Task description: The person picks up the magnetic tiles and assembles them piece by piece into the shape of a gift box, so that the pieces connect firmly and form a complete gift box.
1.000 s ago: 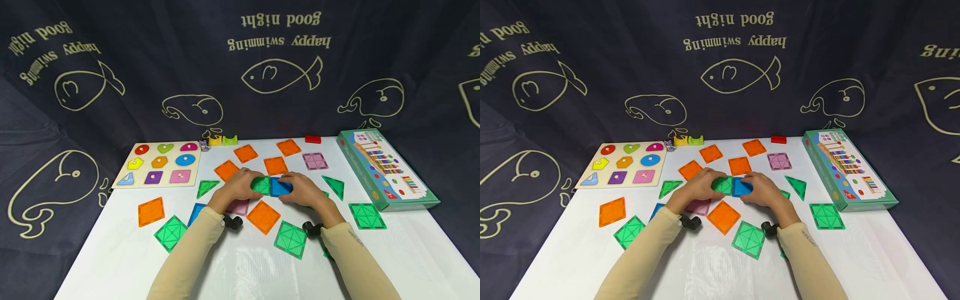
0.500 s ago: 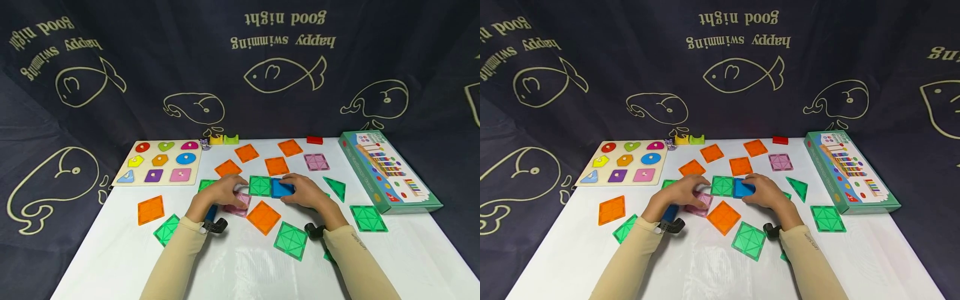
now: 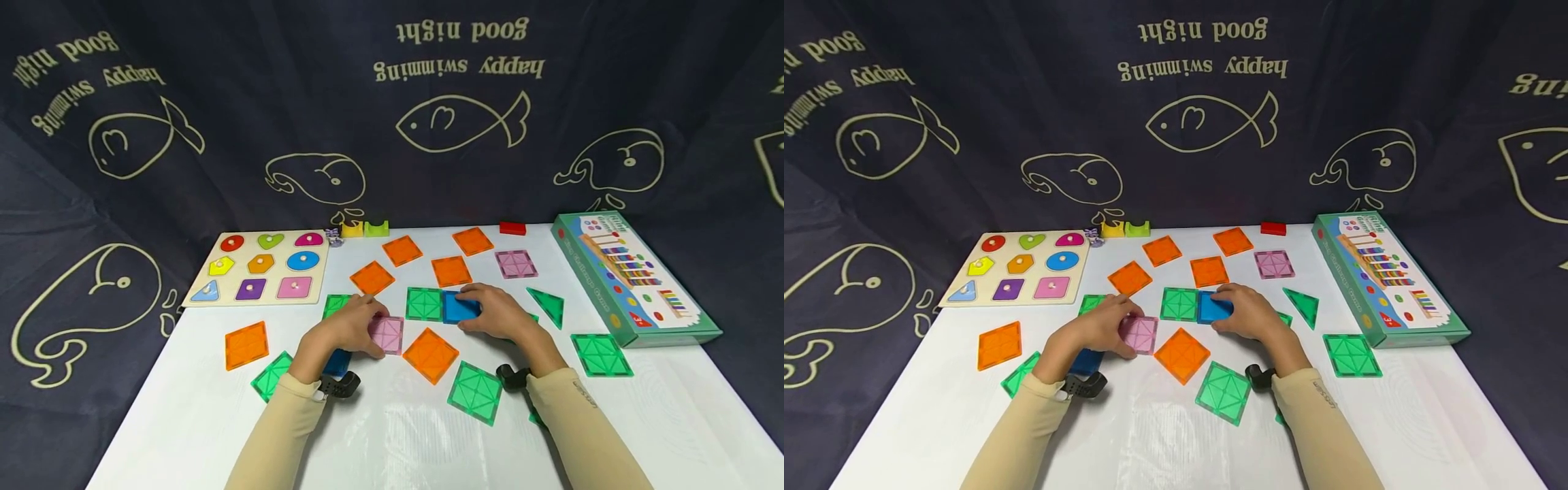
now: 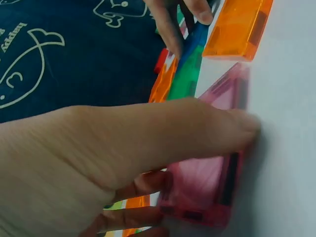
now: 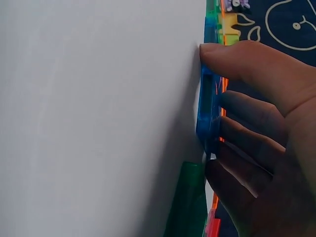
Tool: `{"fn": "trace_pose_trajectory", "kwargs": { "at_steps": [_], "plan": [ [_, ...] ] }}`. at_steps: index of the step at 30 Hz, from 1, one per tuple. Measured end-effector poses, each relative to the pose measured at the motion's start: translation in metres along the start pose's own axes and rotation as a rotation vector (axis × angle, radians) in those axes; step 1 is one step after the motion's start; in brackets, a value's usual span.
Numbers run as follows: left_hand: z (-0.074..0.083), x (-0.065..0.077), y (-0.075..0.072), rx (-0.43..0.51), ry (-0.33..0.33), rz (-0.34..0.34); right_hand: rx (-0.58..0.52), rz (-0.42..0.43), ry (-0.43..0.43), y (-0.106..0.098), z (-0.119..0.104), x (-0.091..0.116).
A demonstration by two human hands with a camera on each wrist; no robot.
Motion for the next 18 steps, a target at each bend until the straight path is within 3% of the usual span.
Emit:
{"fn": "trace_pose_trajectory", "kwargs": {
  "at_steps": [7, 18],
  "plan": [
    [-0.009, -0.002, -0.003, -0.019, -0.020, 0.071, 0.002, 0.009, 0.011, -0.002, 0.002, 0.003],
    [-0.016, -0.009, -0.004, -0.025, -0.065, 0.128, 0.000, -0.008, 0.006, 0.001, 0.000, 0.006]
  ]
}}
Point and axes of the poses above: each hand's wrist, its own x-axis away from the middle knuckle, its own y-axis out of the palm, z = x × y, the point moved 10 cm from there along -x, towards the middle knuckle, and after that the axes turned 1 degree about -x, right-handed, at the moved point
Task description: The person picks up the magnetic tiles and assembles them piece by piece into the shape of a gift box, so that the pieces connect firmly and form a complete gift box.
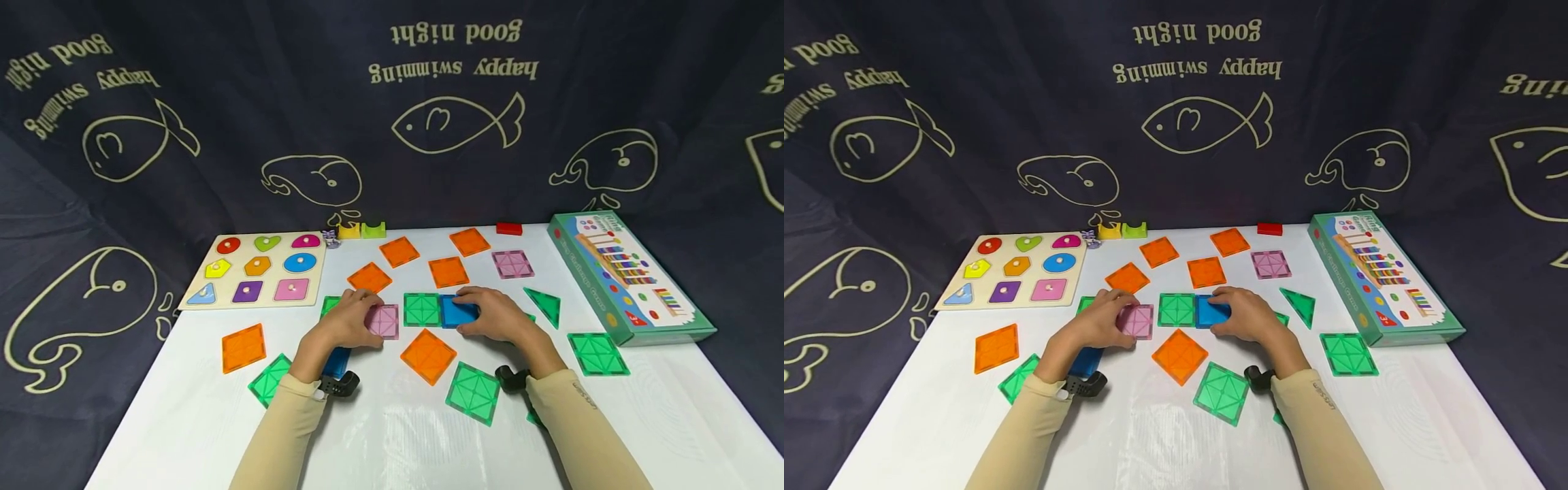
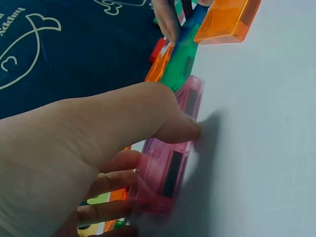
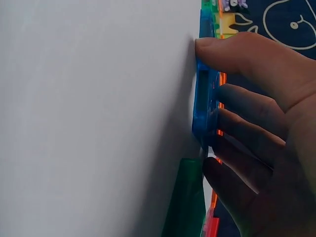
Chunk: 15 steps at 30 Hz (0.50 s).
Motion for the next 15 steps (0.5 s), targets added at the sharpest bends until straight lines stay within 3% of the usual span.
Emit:
{"fn": "trace_pose_trajectory", "kwargs": {
  "at_steps": [15],
  "plan": [
    [-0.0022, -0.0083, 0.0032, 0.088, 0.012, 0.063, 0.011, -0.035, 0.009, 0.0042, -0.0033, 0.0002]
  ]
}}
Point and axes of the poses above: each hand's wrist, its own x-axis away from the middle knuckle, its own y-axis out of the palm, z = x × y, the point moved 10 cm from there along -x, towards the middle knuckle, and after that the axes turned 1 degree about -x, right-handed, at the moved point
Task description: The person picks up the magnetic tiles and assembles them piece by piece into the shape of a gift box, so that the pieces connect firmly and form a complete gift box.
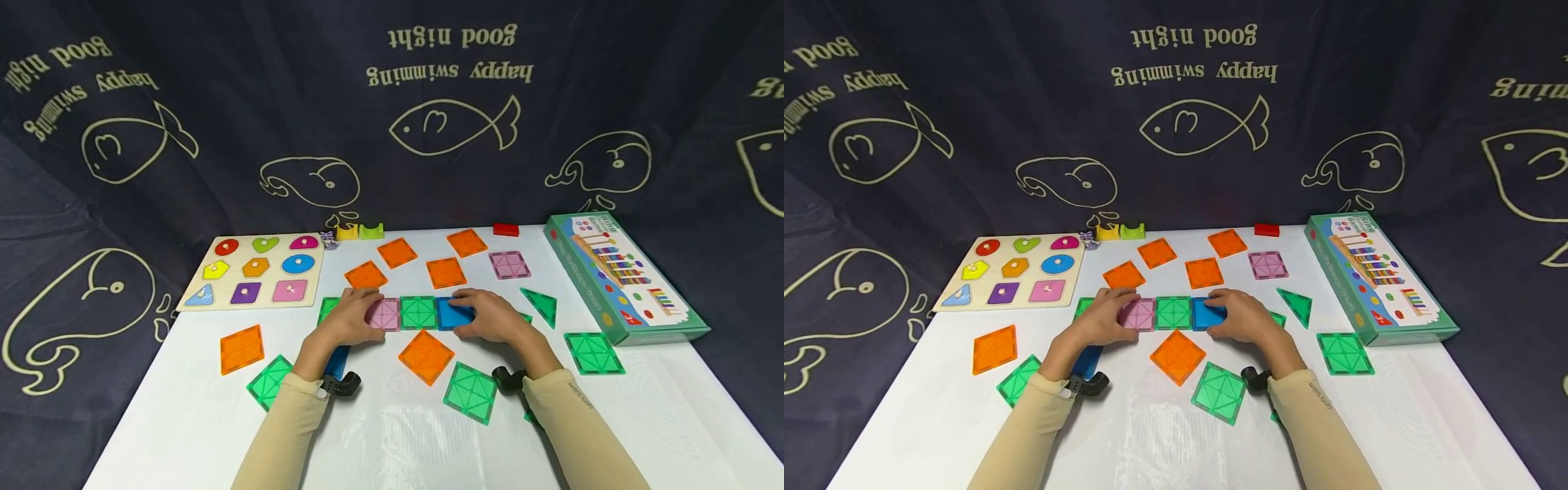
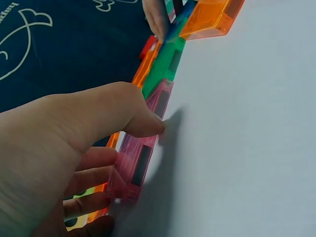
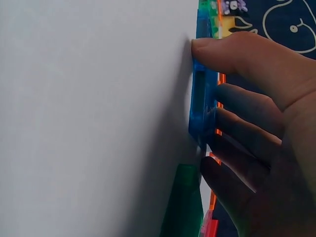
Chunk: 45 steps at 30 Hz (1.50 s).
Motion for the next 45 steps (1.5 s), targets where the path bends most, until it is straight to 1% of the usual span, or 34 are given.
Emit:
{"fn": "trace_pose_trajectory", "kwargs": {
  "at_steps": [4, 7, 13, 15, 20, 24, 26, 30, 32, 34, 36, 40, 43, 45],
  "plan": [
    [0.003, -0.001, 0.000, 0.001, 0.022, 0.017, 0.007, -0.004, 0.004, 0.000, 0.001, 0.000],
    [0.004, -0.003, 0.001, -0.027, 0.030, 0.032, 0.007, -0.008, -0.002, -0.001, -0.001, -0.001],
    [0.001, 0.001, 0.005, -0.122, -0.001, 0.022, -0.005, -0.051, -0.021, 0.006, -0.010, -0.004],
    [0.002, 0.002, 0.005, -0.120, 0.003, 0.020, -0.002, -0.050, -0.018, 0.007, -0.013, 0.000],
    [0.005, -0.001, 0.007, -0.097, 0.015, 0.029, -0.026, -0.016, -0.028, 0.000, -0.022, 0.014],
    [0.004, -0.001, 0.005, -0.081, 0.016, 0.032, -0.015, 0.028, -0.069, -0.010, -0.029, 0.029],
    [0.003, 0.000, 0.004, -0.076, 0.013, 0.031, -0.013, 0.036, -0.090, -0.013, -0.032, 0.039],
    [0.002, 0.001, 0.002, -0.072, 0.011, 0.040, -0.004, -0.011, -0.120, -0.004, -0.042, 0.062],
    [0.002, 0.002, 0.001, -0.066, 0.018, 0.045, 0.018, -0.042, -0.118, 0.003, -0.045, 0.073],
    [0.002, 0.002, 0.000, -0.063, 0.024, 0.051, 0.053, -0.042, -0.120, 0.008, -0.048, 0.082],
    [0.001, 0.002, 0.000, -0.066, 0.019, 0.055, 0.073, -0.023, -0.128, 0.011, -0.052, 0.087],
    [-0.001, 0.002, 0.000, -0.066, 0.004, 0.058, 0.098, 0.020, -0.136, 0.017, -0.065, 0.084],
    [0.000, 0.002, 0.000, -0.044, 0.003, 0.056, 0.151, 0.040, -0.128, 0.026, -0.078, 0.075],
    [0.001, 0.002, 0.001, -0.036, 0.006, 0.051, 0.196, 0.067, -0.140, 0.030, -0.088, 0.069]
  ]
}}
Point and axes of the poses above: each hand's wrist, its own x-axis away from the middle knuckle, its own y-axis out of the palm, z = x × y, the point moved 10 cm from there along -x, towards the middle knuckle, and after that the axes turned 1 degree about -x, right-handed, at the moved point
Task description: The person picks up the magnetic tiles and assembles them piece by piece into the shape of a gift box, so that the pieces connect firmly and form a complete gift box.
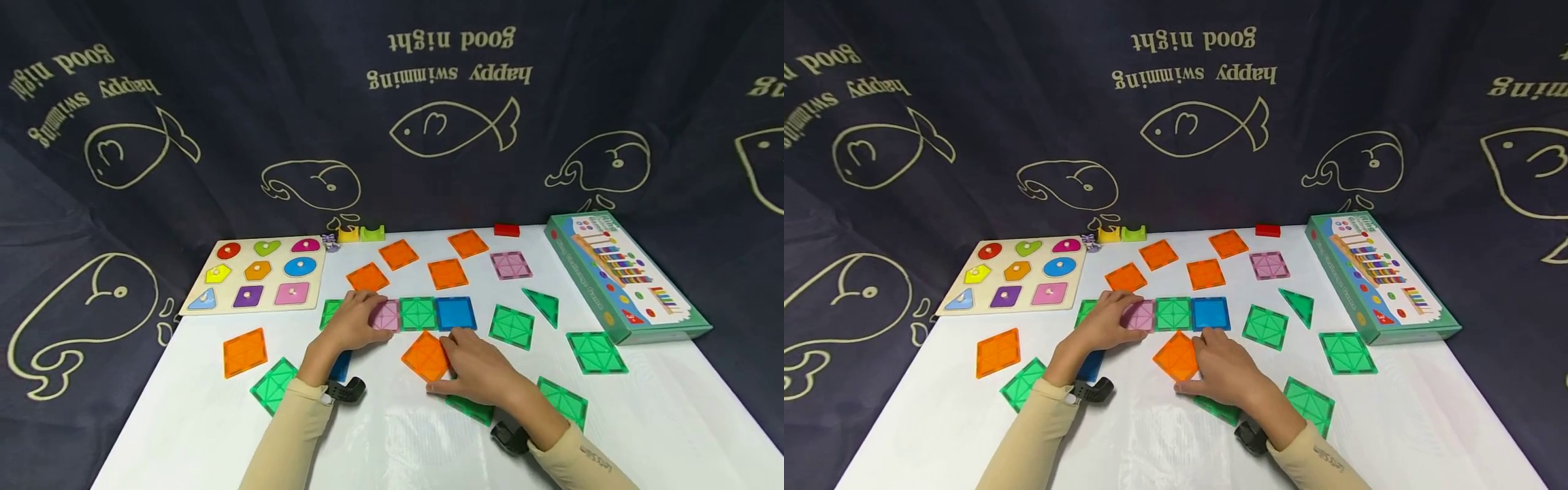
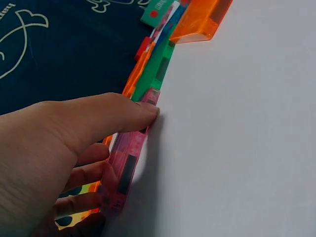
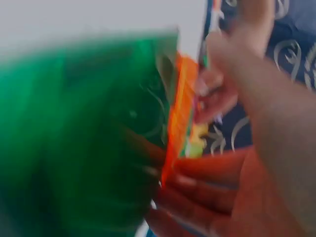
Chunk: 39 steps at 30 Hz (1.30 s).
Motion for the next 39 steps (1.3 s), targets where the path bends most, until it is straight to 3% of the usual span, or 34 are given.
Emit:
{"fn": "trace_pose_trajectory", "kwargs": {
  "at_steps": [5, 13, 21, 26, 34, 39],
  "plan": [
    [0.005, -0.002, 0.004, 0.007, 0.021, -0.008, 0.109, 0.038, -0.072, 0.003, -0.020, -0.008],
    [0.010, -0.004, 0.006, 0.007, 0.015, -0.018, 0.224, 0.000, -0.121, 0.001, -0.025, -0.009],
    [0.004, -0.003, 0.004, 0.009, 0.005, -0.021, 0.219, 0.073, -0.186, -0.003, -0.025, -0.011],
    [0.001, -0.003, 0.003, 0.005, 0.011, -0.009, 0.116, 0.063, -0.125, -0.008, -0.016, -0.001],
    [-0.002, -0.002, 0.005, 0.011, 0.011, -0.008, -0.003, -0.033, 0.019, -0.011, 0.008, 0.038],
    [-0.005, -0.001, 0.003, 0.003, 0.011, 0.004, 0.015, -0.070, -0.008, -0.006, 0.011, 0.049]
  ]
}}
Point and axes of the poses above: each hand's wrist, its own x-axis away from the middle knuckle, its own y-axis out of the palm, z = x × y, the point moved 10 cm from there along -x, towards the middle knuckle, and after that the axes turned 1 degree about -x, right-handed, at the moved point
